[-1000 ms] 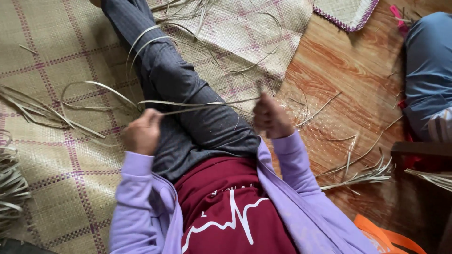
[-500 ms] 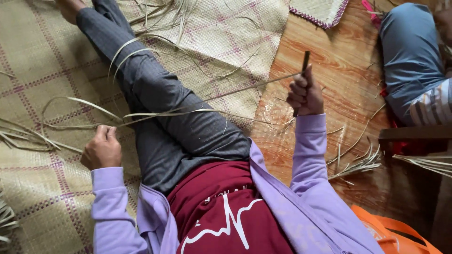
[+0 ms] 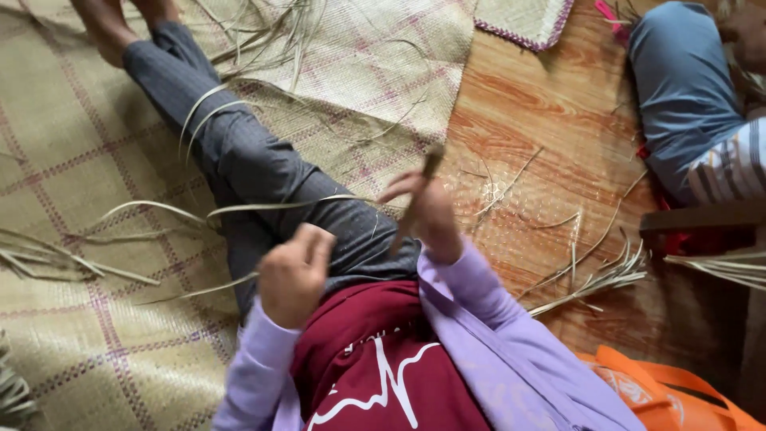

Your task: A person sits on the floor weaving long fiber strips around their leg, using a small wooden tool to help position and tighten the weave.

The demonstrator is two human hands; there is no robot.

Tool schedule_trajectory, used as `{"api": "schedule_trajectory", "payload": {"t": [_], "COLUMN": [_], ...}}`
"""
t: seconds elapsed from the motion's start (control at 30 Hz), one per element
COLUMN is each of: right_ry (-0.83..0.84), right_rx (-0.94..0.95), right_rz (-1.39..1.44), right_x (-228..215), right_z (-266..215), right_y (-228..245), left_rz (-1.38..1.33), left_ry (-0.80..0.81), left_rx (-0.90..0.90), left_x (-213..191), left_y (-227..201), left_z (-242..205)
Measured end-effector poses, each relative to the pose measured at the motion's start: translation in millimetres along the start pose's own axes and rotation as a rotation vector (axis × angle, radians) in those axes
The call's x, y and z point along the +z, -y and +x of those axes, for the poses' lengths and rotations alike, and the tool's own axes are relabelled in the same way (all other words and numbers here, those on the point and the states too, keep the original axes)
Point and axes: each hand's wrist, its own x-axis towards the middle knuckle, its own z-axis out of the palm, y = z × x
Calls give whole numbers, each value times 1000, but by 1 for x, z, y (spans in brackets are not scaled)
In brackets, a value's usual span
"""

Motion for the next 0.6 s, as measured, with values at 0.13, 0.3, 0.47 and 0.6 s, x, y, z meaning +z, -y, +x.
{"api": "schedule_trajectory", "payload": {"t": [0.13, 0.3, 0.47, 0.6], "right_ry": [-122, -54, -82, -74], "right_rx": [-64, -20, 109, -26], "right_rz": [17, -215, -230, -823], "right_x": [32, 42, 50, 42], "right_z": [44, 53, 40, 23], "right_y": [81, 82, 41, -58], "left_rz": [26, -2, -217, -456], "left_ry": [-32, -65, 36, 201], "left_rx": [210, 265, 199, 150], "left_x": [7, 12, -14, -42], "left_y": [-15, -19, -30, -33], "left_z": [-5, -6, -5, -11]}}
